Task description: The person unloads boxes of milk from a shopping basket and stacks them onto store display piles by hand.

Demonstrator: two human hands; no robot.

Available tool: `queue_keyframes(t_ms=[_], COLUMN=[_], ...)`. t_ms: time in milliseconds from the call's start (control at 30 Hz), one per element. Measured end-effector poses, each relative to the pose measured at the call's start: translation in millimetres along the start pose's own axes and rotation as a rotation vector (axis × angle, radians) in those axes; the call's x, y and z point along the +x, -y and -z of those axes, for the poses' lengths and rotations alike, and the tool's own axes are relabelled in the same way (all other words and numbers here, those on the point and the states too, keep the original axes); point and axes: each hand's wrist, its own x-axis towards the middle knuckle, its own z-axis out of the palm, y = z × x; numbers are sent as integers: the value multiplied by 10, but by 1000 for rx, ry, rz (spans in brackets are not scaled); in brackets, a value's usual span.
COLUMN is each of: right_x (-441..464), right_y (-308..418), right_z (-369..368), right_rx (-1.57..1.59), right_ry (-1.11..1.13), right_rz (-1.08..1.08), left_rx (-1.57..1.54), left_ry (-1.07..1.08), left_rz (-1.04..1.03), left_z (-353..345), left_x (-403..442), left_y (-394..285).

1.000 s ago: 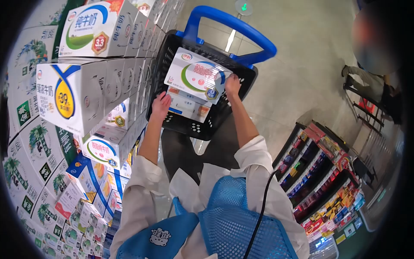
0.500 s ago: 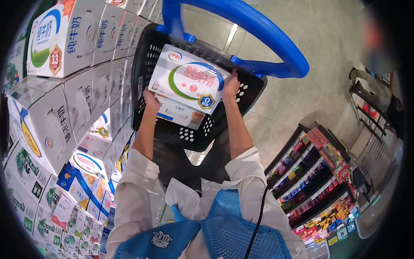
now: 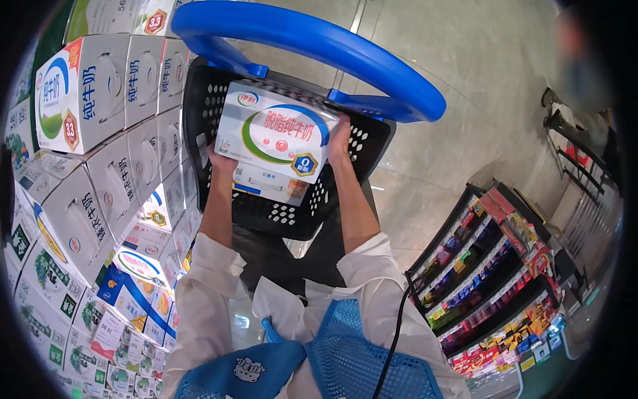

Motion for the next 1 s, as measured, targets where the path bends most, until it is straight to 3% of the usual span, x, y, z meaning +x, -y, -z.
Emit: queue_keyframes(t_ms=[67, 100, 200, 267, 367, 433, 500, 567, 767, 833, 900, 1000], right_x=[-39, -41, -88, 45, 154, 71, 114, -240, -625, -1323, -1386, -1718], right_y=[98, 124, 188, 109, 47, 96, 46, 315, 335, 660, 570, 512], right_z=[-41, -42, -105, -74, 3, -24, 38, -100, 25, -276, -128, 59], right_rx=[83, 88, 53, 30, 113, 117, 76, 76, -172, -209, -190, -206], right_ry=[70, 87, 33, -63, 2, 34, -12, -24, 68, 75, 155, 129], right_rz=[-67, -111, -126, -104, -230, -200, -175, -279, -221, -165, -231, -155], left_rx=[741, 746, 522, -95, -43, 92, -161, -161, -252, -245, -266, -214], left_ry=[288, 283, 125, -80, -187, -184, -144, -163, -155, -254, -293, -165], left_rz=[-425, -423, -256, 21, -56, -160, -140, -163, -218, -237, -240, -180], left_z=[522, 460, -135, -443, -436, -383, -262, -443, -397, -443, -329, -194], left_x=[319, 239, -169, -357, -429, -568, -705, -1109, -2058, -2408, -2709, -3084], left_y=[66, 58, 15, -25, 14, 92, 151, 143, -30, -172, -287, -501])
